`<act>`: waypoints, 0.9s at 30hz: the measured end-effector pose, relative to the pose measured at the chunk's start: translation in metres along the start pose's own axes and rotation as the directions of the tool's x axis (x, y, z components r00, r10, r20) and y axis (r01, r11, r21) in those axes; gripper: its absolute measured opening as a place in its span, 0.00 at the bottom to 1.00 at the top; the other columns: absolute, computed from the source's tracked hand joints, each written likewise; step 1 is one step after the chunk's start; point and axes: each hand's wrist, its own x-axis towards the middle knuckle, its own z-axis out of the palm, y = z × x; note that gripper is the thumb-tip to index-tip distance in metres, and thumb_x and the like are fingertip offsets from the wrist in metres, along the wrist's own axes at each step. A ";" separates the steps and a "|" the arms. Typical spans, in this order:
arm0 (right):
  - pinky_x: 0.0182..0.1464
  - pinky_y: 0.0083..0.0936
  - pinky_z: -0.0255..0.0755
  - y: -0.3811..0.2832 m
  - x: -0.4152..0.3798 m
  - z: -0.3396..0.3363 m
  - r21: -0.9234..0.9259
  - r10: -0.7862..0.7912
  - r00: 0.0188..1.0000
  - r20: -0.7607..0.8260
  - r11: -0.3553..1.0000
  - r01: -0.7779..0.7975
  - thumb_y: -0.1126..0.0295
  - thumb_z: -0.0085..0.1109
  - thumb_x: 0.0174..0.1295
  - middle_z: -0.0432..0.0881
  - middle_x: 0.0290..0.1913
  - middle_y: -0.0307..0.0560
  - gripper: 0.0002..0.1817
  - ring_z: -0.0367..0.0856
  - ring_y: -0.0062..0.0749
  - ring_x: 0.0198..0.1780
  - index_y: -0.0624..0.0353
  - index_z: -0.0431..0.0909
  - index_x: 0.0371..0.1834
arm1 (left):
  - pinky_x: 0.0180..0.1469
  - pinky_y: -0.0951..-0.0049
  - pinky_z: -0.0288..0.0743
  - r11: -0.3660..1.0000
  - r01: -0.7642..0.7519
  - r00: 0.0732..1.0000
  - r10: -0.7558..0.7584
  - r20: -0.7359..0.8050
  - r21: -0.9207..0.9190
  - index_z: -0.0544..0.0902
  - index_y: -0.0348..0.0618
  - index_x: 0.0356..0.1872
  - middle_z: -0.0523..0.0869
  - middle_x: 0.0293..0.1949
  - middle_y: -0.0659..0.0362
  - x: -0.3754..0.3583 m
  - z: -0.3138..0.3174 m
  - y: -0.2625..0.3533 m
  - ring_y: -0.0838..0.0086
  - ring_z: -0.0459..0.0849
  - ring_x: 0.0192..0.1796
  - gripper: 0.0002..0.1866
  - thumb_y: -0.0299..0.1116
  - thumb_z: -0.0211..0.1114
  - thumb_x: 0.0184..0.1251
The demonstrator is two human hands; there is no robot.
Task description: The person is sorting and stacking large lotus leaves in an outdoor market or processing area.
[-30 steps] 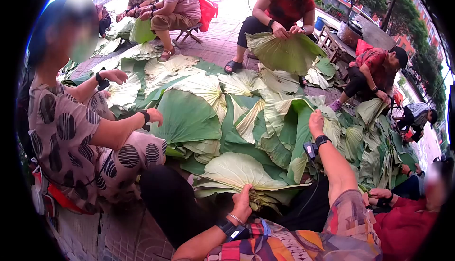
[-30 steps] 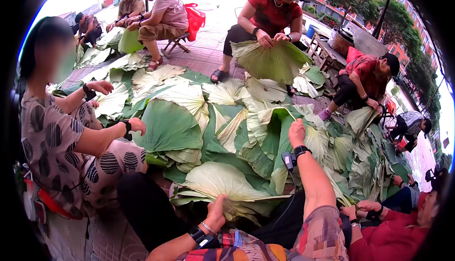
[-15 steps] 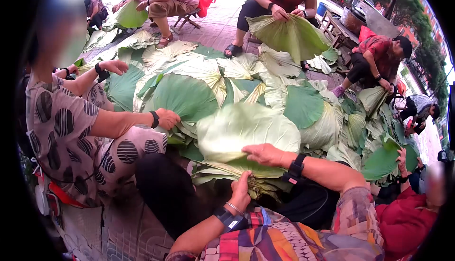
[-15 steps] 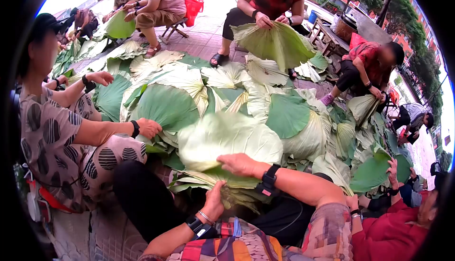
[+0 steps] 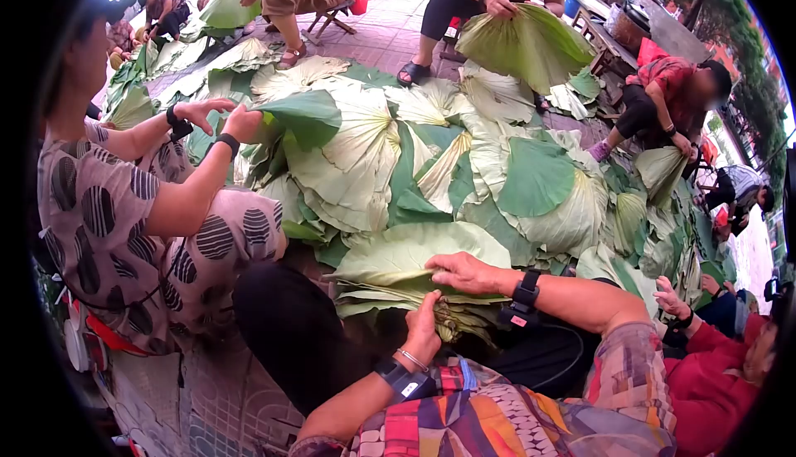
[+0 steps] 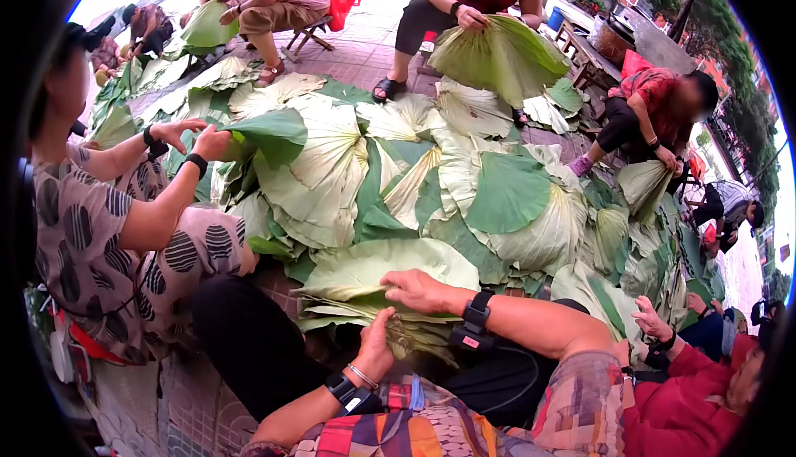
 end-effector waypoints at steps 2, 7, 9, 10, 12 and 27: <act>0.37 0.25 0.67 0.020 0.006 0.003 0.192 0.114 0.946 -0.304 0.980 -0.056 0.68 0.52 0.53 0.77 0.29 0.49 0.10 0.73 0.30 0.32 0.64 0.75 0.34 | 0.28 0.72 0.72 1.000 -0.007 1.000 0.007 -0.001 0.010 0.77 0.34 0.25 0.78 0.25 0.59 0.005 -0.004 -0.004 0.75 0.76 0.25 0.11 0.33 0.65 0.47; 0.32 0.24 0.67 0.052 0.004 -0.059 0.023 0.164 0.813 -0.559 0.983 -0.183 0.70 0.50 0.55 0.78 0.24 0.47 0.11 0.73 0.24 0.27 0.67 0.74 0.35 | 0.29 0.72 0.71 0.998 -0.048 0.998 0.049 -0.036 0.042 0.76 0.33 0.25 0.78 0.25 0.58 0.005 -0.003 -0.007 0.74 0.75 0.25 0.14 0.35 0.67 0.44; 0.33 0.28 0.69 0.030 -0.004 -0.041 -0.183 -0.024 0.931 -0.363 0.982 -0.045 0.69 0.49 0.55 0.77 0.27 0.54 0.11 0.76 0.38 0.28 0.64 0.74 0.37 | 0.28 0.71 0.71 0.999 -0.028 1.000 0.029 -0.013 0.039 0.76 0.32 0.26 0.77 0.26 0.57 0.012 -0.007 -0.010 0.74 0.75 0.25 0.16 0.36 0.67 0.44; 0.34 0.30 0.69 0.019 -0.006 -0.033 -0.169 -0.048 0.963 -0.264 0.986 0.003 0.68 0.49 0.55 0.77 0.29 0.55 0.11 0.76 0.41 0.29 0.62 0.73 0.39 | 0.28 0.71 0.72 0.999 -0.022 1.000 0.023 -0.015 0.037 0.76 0.32 0.27 0.78 0.26 0.57 0.007 -0.005 -0.007 0.74 0.75 0.25 0.16 0.35 0.67 0.44; 0.35 0.34 0.69 0.000 -0.007 -0.007 -0.268 -0.207 0.978 -0.010 0.943 0.196 0.65 0.49 0.56 0.77 0.30 0.55 0.12 0.76 0.47 0.32 0.58 0.72 0.41 | 0.28 0.71 0.72 0.999 -0.012 1.000 0.013 -0.022 0.043 0.76 0.31 0.28 0.78 0.26 0.57 0.003 -0.005 -0.008 0.74 0.75 0.25 0.15 0.35 0.66 0.44; 0.50 0.21 0.65 -0.011 -0.010 -0.002 0.108 -0.018 0.940 0.341 0.994 -0.020 0.56 0.42 0.63 0.78 0.42 0.49 0.22 0.73 0.28 0.45 0.64 0.72 0.48 | 0.42 0.67 0.72 0.992 -0.022 0.991 0.038 0.132 -0.121 0.75 0.42 0.39 0.79 0.36 0.59 0.010 -0.012 -0.009 0.69 0.77 0.38 0.14 0.41 0.53 0.57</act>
